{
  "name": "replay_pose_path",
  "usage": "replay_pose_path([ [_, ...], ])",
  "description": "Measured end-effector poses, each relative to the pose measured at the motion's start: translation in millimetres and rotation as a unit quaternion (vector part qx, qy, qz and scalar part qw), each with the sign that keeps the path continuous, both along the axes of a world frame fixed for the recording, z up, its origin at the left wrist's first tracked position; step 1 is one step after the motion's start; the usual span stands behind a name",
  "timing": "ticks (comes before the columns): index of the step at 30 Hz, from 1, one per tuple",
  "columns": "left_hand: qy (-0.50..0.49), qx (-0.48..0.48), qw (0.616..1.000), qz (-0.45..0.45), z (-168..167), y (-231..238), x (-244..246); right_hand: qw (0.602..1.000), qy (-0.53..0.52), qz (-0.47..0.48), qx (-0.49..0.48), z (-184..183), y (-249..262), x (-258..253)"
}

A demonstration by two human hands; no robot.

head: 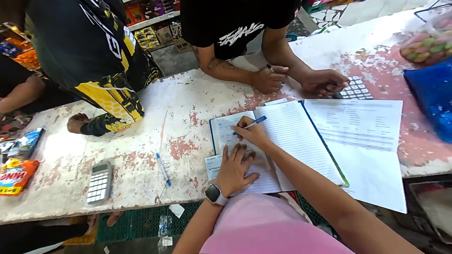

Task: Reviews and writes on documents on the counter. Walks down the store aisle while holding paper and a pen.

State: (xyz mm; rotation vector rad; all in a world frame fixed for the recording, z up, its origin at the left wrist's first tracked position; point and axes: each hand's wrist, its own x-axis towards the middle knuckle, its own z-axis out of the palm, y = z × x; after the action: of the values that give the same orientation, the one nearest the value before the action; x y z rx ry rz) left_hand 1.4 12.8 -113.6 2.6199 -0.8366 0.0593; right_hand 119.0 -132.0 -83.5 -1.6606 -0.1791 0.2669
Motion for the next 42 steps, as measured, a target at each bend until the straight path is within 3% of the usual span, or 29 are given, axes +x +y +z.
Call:
replay_pose_path([
  [10,0.010,0.002,1.000,-0.002,1,1,-1,0.987,-0.097,0.009,-0.125,-9,3,-3],
  [18,0.000,0.002,1.000,0.001,0,0,0,0.991,-0.077,0.001,-0.105,-5,3,-4],
  [42,-0.012,0.004,1.000,-0.001,-1,1,0,0.981,-0.147,-0.024,-0.121,-12,3,-5],
])
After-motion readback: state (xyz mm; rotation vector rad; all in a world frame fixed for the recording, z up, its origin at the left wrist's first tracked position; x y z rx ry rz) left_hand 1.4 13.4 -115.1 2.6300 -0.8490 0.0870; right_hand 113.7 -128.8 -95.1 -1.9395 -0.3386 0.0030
